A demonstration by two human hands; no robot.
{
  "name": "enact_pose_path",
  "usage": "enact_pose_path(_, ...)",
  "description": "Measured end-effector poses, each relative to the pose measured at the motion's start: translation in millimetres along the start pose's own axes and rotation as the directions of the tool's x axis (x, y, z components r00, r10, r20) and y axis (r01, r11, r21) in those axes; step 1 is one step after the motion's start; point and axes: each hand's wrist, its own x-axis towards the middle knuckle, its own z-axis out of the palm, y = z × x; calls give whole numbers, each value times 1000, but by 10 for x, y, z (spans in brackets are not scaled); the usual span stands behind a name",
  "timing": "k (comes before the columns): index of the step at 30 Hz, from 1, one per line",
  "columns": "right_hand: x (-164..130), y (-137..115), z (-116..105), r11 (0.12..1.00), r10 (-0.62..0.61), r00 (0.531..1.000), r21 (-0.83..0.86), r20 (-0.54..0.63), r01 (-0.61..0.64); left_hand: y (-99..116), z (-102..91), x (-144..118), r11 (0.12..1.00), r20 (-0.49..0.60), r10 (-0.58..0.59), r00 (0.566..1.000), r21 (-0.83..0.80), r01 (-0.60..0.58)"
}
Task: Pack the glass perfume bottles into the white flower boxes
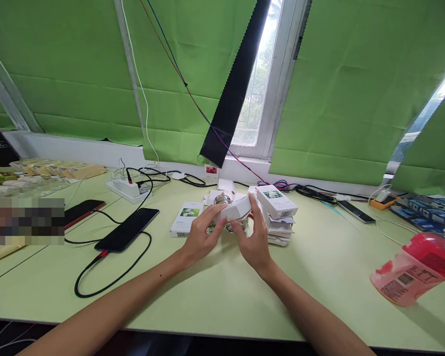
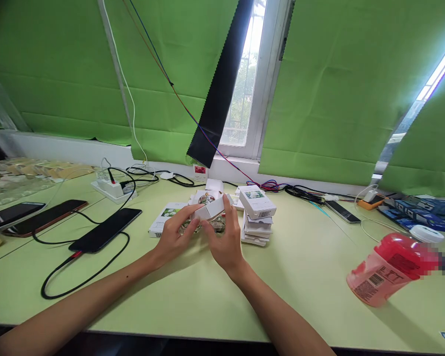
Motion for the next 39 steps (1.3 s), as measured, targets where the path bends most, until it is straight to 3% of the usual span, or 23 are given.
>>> enact_pose_path(39,2,13,9,999,54,998,-1,14,-54,7,11,7,999,21,-29,999,-17,30)
